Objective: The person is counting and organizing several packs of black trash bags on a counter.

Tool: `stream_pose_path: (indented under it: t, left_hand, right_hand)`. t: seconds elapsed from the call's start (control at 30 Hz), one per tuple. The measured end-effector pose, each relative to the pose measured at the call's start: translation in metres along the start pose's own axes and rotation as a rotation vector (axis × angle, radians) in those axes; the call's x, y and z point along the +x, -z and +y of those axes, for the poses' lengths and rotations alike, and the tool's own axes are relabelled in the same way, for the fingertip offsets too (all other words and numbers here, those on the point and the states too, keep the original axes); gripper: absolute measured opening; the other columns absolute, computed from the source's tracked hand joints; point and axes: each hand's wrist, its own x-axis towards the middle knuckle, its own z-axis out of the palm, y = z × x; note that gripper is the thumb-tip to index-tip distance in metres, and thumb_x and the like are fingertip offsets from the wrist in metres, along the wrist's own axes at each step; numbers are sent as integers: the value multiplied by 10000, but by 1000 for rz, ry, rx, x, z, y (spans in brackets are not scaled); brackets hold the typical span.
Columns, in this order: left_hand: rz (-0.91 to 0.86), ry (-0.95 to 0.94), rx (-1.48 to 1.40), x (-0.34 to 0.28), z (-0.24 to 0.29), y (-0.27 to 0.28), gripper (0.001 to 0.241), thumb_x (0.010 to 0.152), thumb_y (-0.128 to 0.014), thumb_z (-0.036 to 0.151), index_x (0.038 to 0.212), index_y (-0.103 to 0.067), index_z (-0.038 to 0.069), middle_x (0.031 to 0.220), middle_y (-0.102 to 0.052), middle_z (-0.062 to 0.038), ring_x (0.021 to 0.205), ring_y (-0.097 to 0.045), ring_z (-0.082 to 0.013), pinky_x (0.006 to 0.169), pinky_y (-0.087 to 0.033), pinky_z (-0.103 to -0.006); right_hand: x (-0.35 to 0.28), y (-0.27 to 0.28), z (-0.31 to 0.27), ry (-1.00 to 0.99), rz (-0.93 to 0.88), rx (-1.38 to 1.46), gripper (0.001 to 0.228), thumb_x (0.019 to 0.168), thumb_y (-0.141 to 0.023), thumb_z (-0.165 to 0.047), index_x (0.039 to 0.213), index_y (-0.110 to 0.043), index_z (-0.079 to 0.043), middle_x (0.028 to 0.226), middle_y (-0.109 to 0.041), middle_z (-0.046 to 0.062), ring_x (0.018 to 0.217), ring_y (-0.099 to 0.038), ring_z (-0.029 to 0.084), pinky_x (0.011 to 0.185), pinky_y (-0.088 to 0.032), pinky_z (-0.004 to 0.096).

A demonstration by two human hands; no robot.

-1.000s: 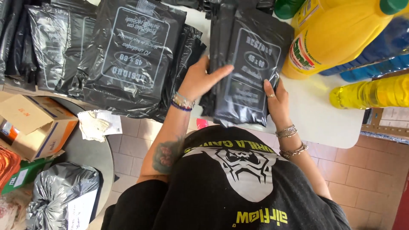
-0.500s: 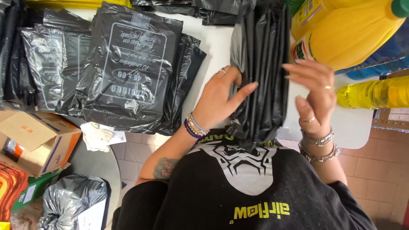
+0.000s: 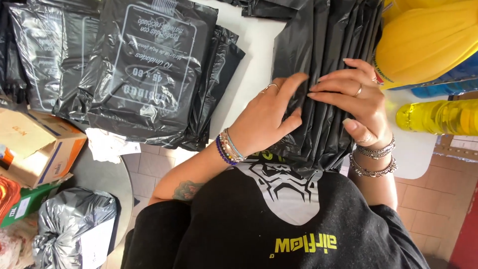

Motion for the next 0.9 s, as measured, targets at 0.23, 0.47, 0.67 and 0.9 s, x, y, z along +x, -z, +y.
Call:
stream_pose_path:
  t: [0.23,0.47,0.67,0.9]
  left_hand:
    - [74,-17,347,-19,-32,1,210,963,-442,174,1036,-586,41,1460,-495,-369,798,-689,-469,652,-531,-540]
    - [211,-39,388,-14,-9,-6,599,907,-640,619,886,-584,23,814,-584,-108,622,-631,-366,538,-500,-469]
    - [9,-57,138,-17,-15,7,605,1002,-487,523,1225,-635,-21,1224,-685,-217,1024,-708,-380,839,-556,-477]
    - [-15,80,42,-22,-6,11,686,952,-471,71,1582,-266,251,930,-601,-98,717,-634,-320,723,-546,-445]
  right_hand:
    - [4,-9,-10,-68,99,31,864,1064,-120,-501,933,-765,58,1047,-754,192,1069,-668,369,1157,-333,586]
    - [3,-32,-4,9,250,62,812,1090,-182,-435,876,-752,102,979,-745,219,1014,-675,398,1123,-354,581]
    - [0,-22,-3,-15,197,42,707,1055,-264,-392,935,-779,76,1004,-753,178,1027,-654,358,1118,-330,528]
    - [-2,-14,2,29,32,-24,650,1038,-269,-387,960,-777,10,1022,-729,165,1009,-599,341,1091,-294,546]
